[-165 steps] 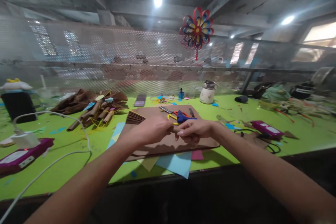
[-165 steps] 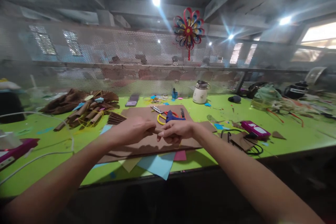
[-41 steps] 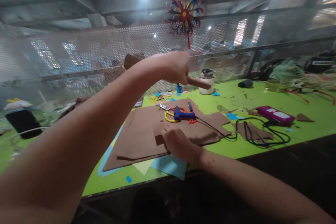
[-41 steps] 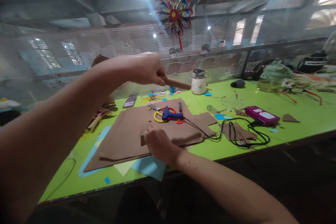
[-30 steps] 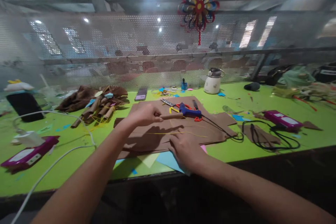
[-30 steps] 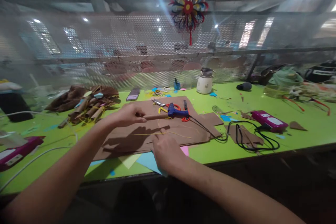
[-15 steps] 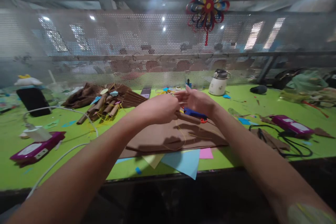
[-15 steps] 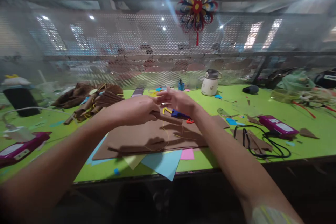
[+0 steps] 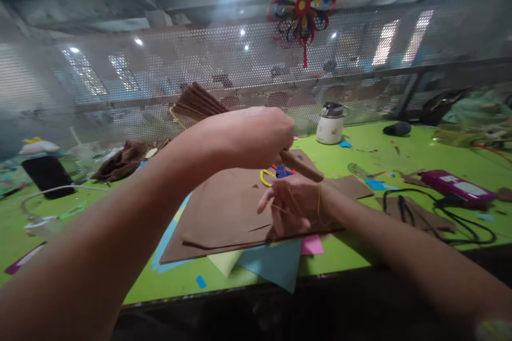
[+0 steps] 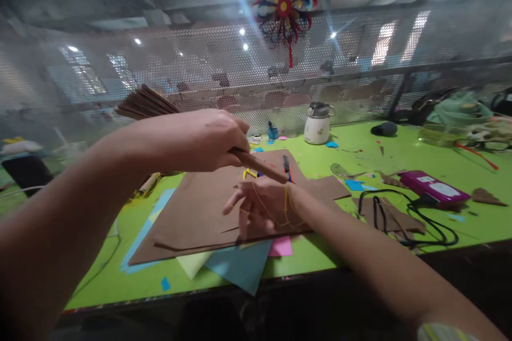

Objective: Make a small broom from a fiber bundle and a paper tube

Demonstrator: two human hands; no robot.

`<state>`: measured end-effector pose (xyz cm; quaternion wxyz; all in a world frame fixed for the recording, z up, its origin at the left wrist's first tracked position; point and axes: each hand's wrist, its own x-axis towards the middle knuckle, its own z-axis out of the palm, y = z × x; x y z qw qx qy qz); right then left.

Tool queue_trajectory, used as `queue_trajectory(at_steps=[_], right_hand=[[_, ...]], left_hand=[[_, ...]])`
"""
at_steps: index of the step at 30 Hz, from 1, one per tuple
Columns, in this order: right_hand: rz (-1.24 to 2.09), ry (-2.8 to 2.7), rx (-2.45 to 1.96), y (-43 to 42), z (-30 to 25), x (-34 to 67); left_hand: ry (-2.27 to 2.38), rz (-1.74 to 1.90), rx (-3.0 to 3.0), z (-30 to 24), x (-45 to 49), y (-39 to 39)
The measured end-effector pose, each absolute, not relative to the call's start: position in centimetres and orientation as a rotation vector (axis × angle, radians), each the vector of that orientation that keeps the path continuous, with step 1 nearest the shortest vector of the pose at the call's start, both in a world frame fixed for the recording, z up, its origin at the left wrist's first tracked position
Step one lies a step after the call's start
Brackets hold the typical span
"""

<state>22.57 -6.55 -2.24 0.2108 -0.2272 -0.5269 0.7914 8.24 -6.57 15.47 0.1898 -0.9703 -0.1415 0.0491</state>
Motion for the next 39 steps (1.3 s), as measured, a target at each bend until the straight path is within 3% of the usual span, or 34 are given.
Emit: queue_trajectory(at_steps=[10,19,23,39], right_hand=[[1.665,-1.444,-1.000,-7.7,-4.1,29.3],[1.633,-1.427,-1.232,-9.3,-5.3,29.0],[1.563,-1.403,-1.389,-8.9,-5.5,28.6],[1.180,-1.549,-1.756,-7.3,-5.9,29.0]], left_hand=[[-0.640,-0.010,-3.050,8.0,4.1,0.5],[-0.974,-0.252,-3.278,-0.2,-0.8,0.2],[-0.982,-0.391,-3.310,-1.6,-1.4,0.0],[-0.824,-0.363,-3.047,-5.2,-1.2,-0.7]])
